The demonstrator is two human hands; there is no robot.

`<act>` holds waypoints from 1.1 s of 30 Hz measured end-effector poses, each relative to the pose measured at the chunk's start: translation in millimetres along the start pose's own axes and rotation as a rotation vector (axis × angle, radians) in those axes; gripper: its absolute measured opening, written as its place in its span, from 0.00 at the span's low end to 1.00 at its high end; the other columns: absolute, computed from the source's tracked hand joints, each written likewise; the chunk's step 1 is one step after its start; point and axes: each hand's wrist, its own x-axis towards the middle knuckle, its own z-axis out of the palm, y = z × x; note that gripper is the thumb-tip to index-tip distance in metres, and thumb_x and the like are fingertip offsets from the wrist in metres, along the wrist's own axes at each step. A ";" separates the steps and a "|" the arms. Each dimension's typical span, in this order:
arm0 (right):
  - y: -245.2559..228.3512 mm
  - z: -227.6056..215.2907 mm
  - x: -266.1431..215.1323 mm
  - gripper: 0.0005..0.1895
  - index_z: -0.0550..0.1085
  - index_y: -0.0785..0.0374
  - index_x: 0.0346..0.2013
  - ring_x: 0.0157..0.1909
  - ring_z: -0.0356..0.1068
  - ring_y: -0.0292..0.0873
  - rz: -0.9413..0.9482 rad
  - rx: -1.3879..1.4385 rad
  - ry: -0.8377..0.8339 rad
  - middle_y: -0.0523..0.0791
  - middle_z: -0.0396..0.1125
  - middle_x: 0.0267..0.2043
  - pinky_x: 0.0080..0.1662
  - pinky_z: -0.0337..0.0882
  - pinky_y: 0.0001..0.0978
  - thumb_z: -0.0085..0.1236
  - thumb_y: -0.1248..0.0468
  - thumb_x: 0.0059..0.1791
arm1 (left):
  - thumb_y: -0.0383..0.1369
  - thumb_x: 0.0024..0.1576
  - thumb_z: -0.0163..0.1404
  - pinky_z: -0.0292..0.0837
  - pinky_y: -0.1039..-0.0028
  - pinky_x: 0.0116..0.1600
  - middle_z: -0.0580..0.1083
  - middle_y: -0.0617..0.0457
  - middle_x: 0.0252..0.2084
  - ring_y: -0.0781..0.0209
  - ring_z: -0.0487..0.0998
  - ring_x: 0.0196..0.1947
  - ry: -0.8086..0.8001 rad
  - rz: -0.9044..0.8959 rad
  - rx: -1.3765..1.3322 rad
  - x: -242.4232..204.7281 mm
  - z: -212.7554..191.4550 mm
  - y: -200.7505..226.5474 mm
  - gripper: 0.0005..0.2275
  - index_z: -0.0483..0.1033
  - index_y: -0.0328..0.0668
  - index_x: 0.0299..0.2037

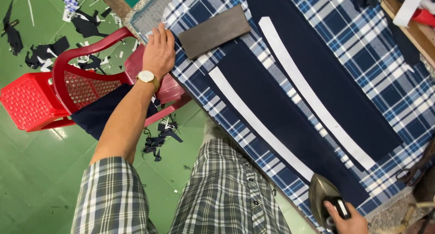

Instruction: The person irons two dark blue fabric pieces with white stripes on a plaid-covered table. They use a steam iron in the right hand and a small dark rectangular block in the left hand to press the fabric while ironing. The person repeatedly moves the iron and the block along the length of the fabric pieces.

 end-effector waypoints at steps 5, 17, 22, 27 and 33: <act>-73.3 -13.5 -35.6 0.28 0.82 0.61 0.41 0.40 0.76 0.54 -0.138 -0.026 -0.038 0.52 0.78 0.35 0.45 0.69 0.41 0.61 0.40 0.44 | 0.30 0.64 0.39 0.71 0.49 0.61 0.64 0.21 0.65 0.27 0.70 0.60 0.102 -0.016 -0.087 -1.2 -1.0 -1.2 0.20 0.67 0.20 0.62; -352.4 3.6 -93.6 0.36 0.77 0.60 0.52 0.12 0.64 0.37 -0.735 -0.186 0.010 0.41 0.64 0.09 0.20 0.68 0.34 0.46 0.33 0.49 | 0.31 0.55 0.49 0.63 0.52 0.54 0.65 0.37 0.61 0.39 0.67 0.56 0.297 -0.156 -0.523 0.5 -19.2 -12.7 0.17 0.71 0.32 0.54; -455.1 14.0 -107.4 0.37 0.75 0.65 0.36 0.12 0.62 0.38 -0.961 -0.278 0.012 0.39 0.61 0.10 0.18 0.62 0.34 0.42 0.31 0.52 | 0.34 0.53 0.48 0.61 0.51 0.57 0.66 0.39 0.60 0.38 0.66 0.57 0.344 -0.163 -0.621 2.2 -1.2 -17.3 0.18 0.72 0.34 0.53; -518.0 2.0 -136.2 0.28 0.79 0.69 0.37 0.29 0.77 0.59 -1.062 -0.023 0.043 0.57 0.74 0.25 0.27 0.73 0.44 0.57 0.43 0.50 | 0.40 0.58 0.44 0.55 0.54 0.60 0.64 0.43 0.61 0.40 0.64 0.59 0.348 -0.154 -0.566 0.1 11.8 -16.7 0.18 0.70 0.41 0.55; -513.4 -6.5 -135.5 0.28 0.78 0.70 0.32 0.26 0.76 0.58 -1.114 -0.024 0.009 0.56 0.72 0.23 0.27 0.73 0.43 0.54 0.44 0.52 | 0.42 0.62 0.55 0.53 0.51 0.64 0.62 0.35 0.64 0.34 0.63 0.63 0.382 -0.133 -0.744 41.7 -53.7 -14.6 0.22 0.68 0.37 0.61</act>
